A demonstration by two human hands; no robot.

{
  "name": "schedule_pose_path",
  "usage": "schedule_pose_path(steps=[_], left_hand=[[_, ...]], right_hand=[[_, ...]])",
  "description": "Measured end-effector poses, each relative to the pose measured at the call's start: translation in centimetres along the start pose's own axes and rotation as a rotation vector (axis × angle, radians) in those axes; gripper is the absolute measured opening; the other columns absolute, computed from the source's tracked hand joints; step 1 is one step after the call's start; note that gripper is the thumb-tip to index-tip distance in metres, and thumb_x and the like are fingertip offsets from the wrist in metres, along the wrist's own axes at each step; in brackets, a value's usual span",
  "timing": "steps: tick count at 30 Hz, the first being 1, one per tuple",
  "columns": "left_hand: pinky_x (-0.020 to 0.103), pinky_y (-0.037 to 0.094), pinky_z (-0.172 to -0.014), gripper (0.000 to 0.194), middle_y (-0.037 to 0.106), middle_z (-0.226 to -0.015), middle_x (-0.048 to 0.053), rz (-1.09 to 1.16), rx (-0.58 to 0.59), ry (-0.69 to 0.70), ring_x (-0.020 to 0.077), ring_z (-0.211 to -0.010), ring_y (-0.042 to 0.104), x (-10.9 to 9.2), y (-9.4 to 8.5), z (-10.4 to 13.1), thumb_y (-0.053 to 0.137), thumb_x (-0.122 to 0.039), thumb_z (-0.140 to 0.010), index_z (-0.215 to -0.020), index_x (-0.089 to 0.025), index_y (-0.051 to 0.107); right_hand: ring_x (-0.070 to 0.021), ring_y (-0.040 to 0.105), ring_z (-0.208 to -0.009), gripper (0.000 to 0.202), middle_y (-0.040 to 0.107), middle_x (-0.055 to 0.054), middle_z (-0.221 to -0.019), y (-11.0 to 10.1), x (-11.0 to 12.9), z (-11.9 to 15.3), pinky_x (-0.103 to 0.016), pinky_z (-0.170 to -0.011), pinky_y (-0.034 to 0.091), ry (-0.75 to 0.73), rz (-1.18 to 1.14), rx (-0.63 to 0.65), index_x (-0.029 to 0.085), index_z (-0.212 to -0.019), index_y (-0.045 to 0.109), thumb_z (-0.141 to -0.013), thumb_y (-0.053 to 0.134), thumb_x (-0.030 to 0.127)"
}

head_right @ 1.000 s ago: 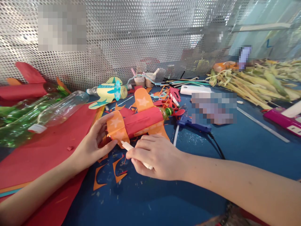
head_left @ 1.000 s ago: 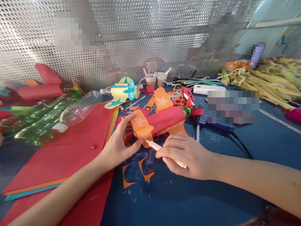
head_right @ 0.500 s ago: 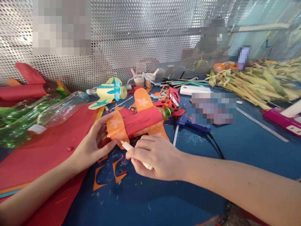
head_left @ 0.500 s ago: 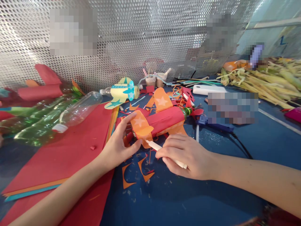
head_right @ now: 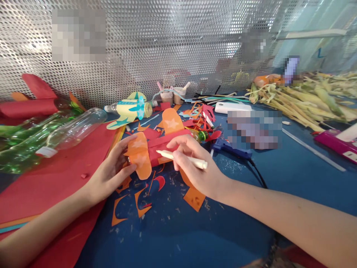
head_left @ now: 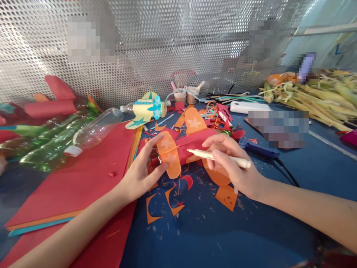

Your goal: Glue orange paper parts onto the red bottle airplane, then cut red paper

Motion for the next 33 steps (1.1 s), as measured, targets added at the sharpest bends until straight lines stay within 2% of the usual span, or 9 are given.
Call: schedule_pose_path(steps=[3, 7, 10, 16, 21, 25, 33], left_hand=[[0.040, 0.053, -0.093, 0.059, 0.053, -0.127, 0.011, 0.000, 0.013, 0.005, 0.0264, -0.115, 0.056, 0.0, 0.0, 0.0, 0.053, -0.036, -0.090, -0.143, -0.027, 0.029], [0.042, 0.049, -0.100, 0.062, 0.041, -0.144, 0.012, -0.067, 0.017, -0.011, 0.0291, -0.127, 0.048, 0.1, 0.0, 0.1, 0.055, -0.036, -0.089, -0.143, -0.026, 0.028], [0.041, 0.048, -0.102, 0.061, 0.040, -0.147, 0.010, -0.059, 0.018, -0.010, 0.0285, -0.130, 0.046, 0.2, 0.0, 0.1, 0.054, -0.038, -0.090, -0.143, -0.026, 0.027], [0.041, 0.051, -0.098, 0.059, 0.049, -0.141, 0.010, -0.057, -0.009, -0.044, 0.0262, -0.120, 0.056, 0.3, 0.0, 0.1, 0.053, -0.038, -0.091, -0.143, -0.025, 0.029], [0.043, 0.050, -0.099, 0.057, 0.051, -0.140, 0.010, -0.062, -0.024, -0.053, 0.0265, -0.120, 0.056, 0.1, 0.0, 0.1, 0.052, -0.039, -0.091, -0.142, -0.025, 0.031], [0.038, 0.054, -0.094, 0.058, 0.054, -0.136, 0.009, 0.032, 0.011, -0.076, 0.0244, -0.116, 0.059, 0.3, 0.2, 0.0, 0.050, -0.040, -0.092, -0.144, -0.025, 0.026], [0.037, 0.053, -0.095, 0.052, 0.056, -0.133, 0.009, -0.012, 0.003, -0.027, 0.0247, -0.117, 0.058, 0.0, 0.2, -0.2, 0.049, -0.038, -0.093, -0.139, -0.024, 0.031]], right_hand=[[-0.0086, 0.053, -0.058, 0.003, 0.057, 0.003, -0.072, 0.3, 0.4, 0.0, -0.020, -0.050, 0.042, 0.002, 0.007, 0.102, 0.020, -0.092, 0.053, -0.090, 0.055, 0.021], [-0.0070, 0.049, -0.051, 0.013, 0.054, 0.005, -0.066, 0.5, 1.7, -0.4, -0.019, -0.045, 0.038, -0.012, 0.012, 0.174, 0.021, -0.083, 0.049, -0.086, 0.061, 0.019], [-0.0067, 0.046, -0.050, 0.015, 0.050, 0.007, -0.064, 0.8, 2.0, -1.6, -0.019, -0.045, 0.037, 0.027, 0.020, 0.226, 0.021, -0.080, 0.045, -0.086, 0.058, 0.017], [-0.0077, 0.040, -0.051, 0.019, 0.042, 0.008, -0.059, 1.5, 0.2, -4.3, -0.020, -0.045, 0.034, 0.014, -0.015, 0.211, 0.022, -0.070, 0.039, -0.078, 0.054, 0.014], [-0.0091, 0.044, -0.055, 0.022, 0.044, 0.006, -0.063, 1.6, -1.5, -4.1, -0.022, -0.051, 0.039, 0.021, -0.022, 0.207, 0.023, -0.072, 0.037, -0.084, 0.055, 0.019], [-0.0078, 0.041, -0.053, 0.023, 0.043, 0.007, -0.064, 1.4, -1.5, -3.8, -0.023, -0.054, 0.040, -0.027, 0.023, 0.221, 0.023, -0.072, 0.038, -0.086, 0.056, 0.019], [-0.0121, 0.054, -0.070, 0.023, 0.045, 0.005, -0.066, 1.4, -1.6, -4.0, -0.023, -0.057, 0.041, -0.065, 0.083, 0.200, 0.022, -0.074, 0.038, -0.086, 0.057, 0.020]])
Point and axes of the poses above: each hand's wrist, its own z-axis away from the middle knuckle, its own y-axis out of the palm, x = y × z, the point moved 3 cm from there along -z, towards the middle knuckle
